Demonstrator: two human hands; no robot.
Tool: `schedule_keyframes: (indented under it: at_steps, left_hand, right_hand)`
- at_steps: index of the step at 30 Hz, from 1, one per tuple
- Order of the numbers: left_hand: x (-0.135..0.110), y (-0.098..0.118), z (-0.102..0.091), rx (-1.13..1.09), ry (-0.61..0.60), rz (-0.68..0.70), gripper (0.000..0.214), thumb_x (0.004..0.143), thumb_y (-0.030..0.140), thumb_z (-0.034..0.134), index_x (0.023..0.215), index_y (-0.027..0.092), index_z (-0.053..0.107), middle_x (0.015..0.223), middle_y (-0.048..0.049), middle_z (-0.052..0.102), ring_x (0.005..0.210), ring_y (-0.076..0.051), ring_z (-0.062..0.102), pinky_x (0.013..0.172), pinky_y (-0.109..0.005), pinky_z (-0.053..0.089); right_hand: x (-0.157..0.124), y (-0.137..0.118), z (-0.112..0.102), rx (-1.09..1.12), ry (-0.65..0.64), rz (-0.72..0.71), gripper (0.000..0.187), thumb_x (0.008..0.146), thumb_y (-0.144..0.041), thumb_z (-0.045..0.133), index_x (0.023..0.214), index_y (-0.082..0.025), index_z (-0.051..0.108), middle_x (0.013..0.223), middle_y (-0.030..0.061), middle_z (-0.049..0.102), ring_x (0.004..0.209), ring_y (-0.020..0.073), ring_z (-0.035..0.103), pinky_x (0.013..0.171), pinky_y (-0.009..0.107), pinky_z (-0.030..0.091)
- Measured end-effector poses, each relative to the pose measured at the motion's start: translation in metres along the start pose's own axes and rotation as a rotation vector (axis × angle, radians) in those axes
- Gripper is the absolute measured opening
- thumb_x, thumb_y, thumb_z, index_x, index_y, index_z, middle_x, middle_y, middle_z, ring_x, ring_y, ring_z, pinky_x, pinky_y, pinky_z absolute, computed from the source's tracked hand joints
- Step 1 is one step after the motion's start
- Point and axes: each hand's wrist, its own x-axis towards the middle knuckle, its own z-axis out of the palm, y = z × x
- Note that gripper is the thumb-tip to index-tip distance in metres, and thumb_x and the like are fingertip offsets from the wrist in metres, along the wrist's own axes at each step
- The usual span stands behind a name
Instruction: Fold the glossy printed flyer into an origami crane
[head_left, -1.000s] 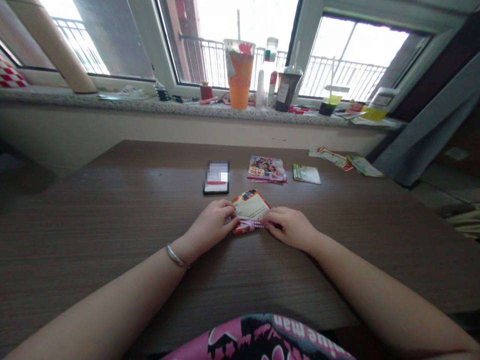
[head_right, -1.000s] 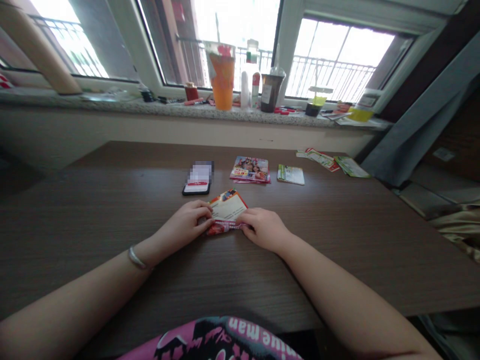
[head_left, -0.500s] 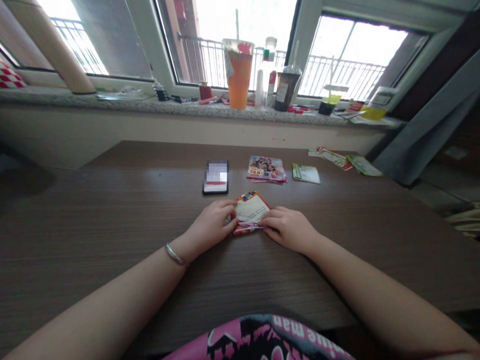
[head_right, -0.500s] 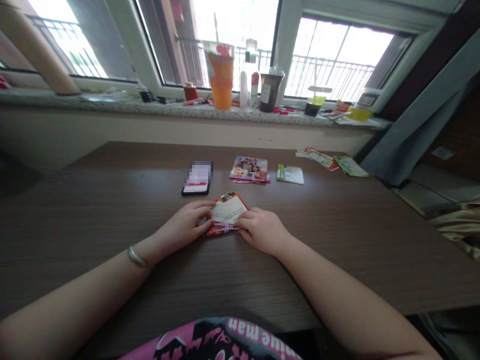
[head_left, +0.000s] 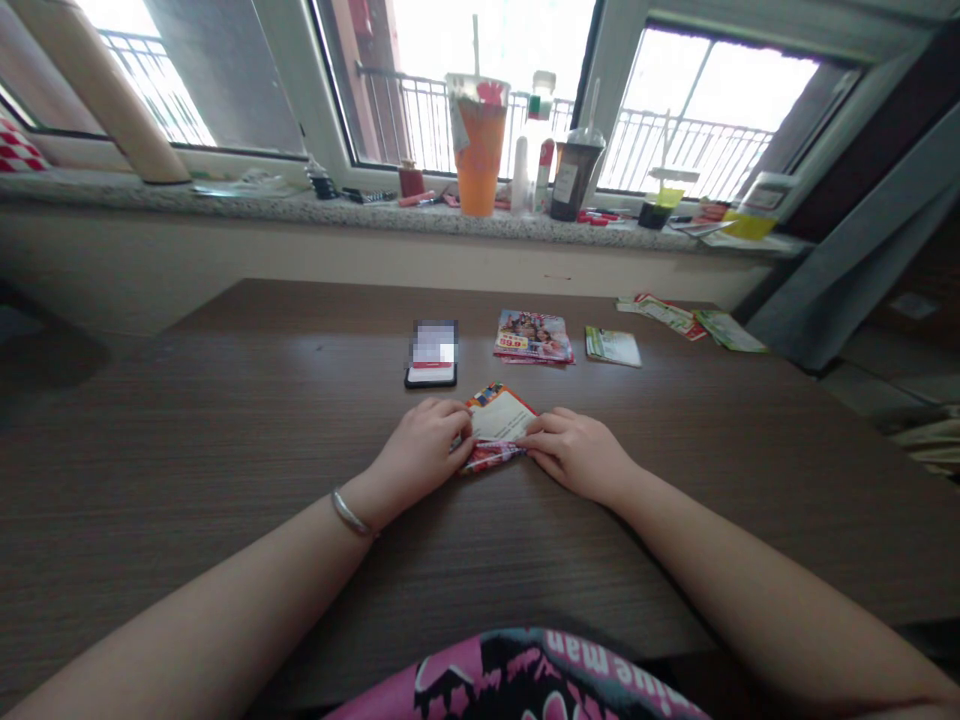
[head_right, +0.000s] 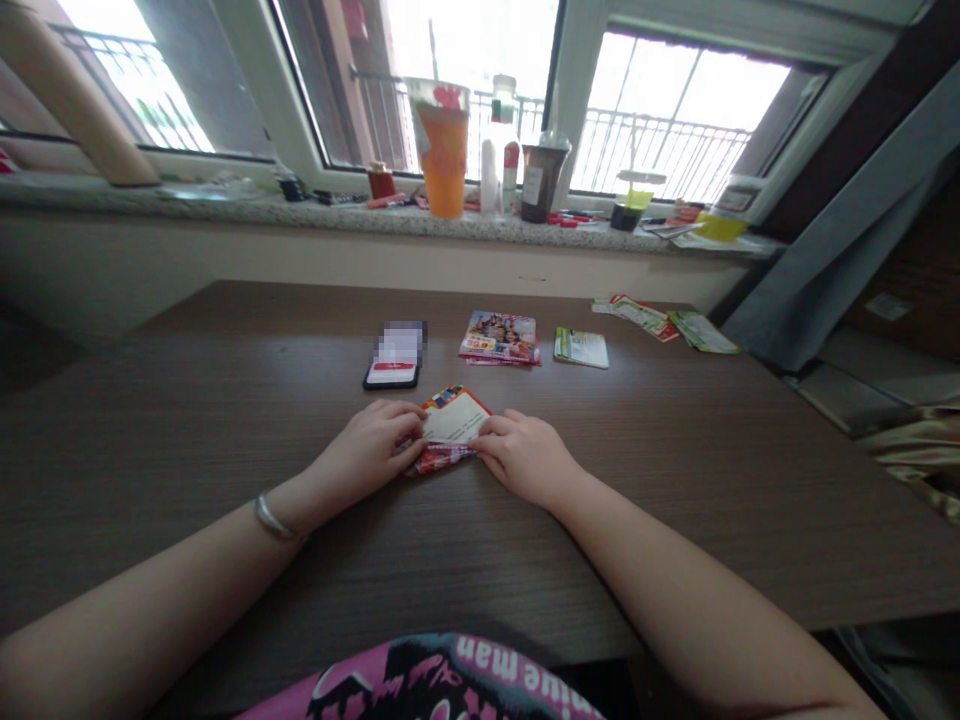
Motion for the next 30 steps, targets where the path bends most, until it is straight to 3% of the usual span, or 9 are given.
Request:
schedule_keyframes:
  at_steps: [16,20,26,30]
  left_hand:
    - [0.001,-0.003,0.002,-0.026,-0.006,0.016,0.009,0.084,0.022,0.058,0.076,0.018,0.059,0.099,-0.0074,0.065,0.098,-0.024,0.058,0.091,-0.040,0.046]
    - [0.001,-0.006,0.004,-0.057,0.012,-0.002,0.003,0.082,0.021,0.060,0.084,0.019,0.062,0.101,-0.0066,0.066,0.099,-0.024,0.058,0.090,-0.040,0.047]
    - [-0.001,-0.001,0.000,-0.052,0.095,0.105,0.016,0.088,0.022,0.054,0.092,0.022,0.069,0.112,-0.0051,0.066,0.112,-0.025,0.055,0.101,-0.044,0.042]
    - [-0.003,0.010,-0.005,-0.054,0.002,0.181,0.022,0.091,0.022,0.049,0.103,0.024,0.067,0.112,-0.0028,0.068,0.109,-0.021,0.059,0.104,-0.041,0.042]
  right_hand:
    - [0.002,0.003,0.005,0.002,0.020,-0.007,0.028,0.096,-0.028,0.046,0.111,-0.026,0.070,0.103,0.0062,0.067,0.092,0.0195,0.056,0.082,0.033,0.045]
    - [0.002,0.003,0.005,-0.003,0.014,-0.002,0.030,0.097,-0.030,0.044,0.111,-0.027,0.070,0.103,0.0055,0.067,0.092,0.0196,0.056,0.082,0.033,0.045]
    - [0.002,0.004,0.009,-0.051,0.028,0.107,0.029,0.096,-0.029,0.047,0.113,-0.027,0.069,0.103,0.0063,0.067,0.094,0.0200,0.056,0.083,0.032,0.045]
    - [0.002,0.005,0.009,-0.047,0.021,0.118,0.028,0.096,-0.029,0.047,0.114,-0.028,0.069,0.103,0.0052,0.067,0.094,0.0197,0.056,0.082,0.032,0.045]
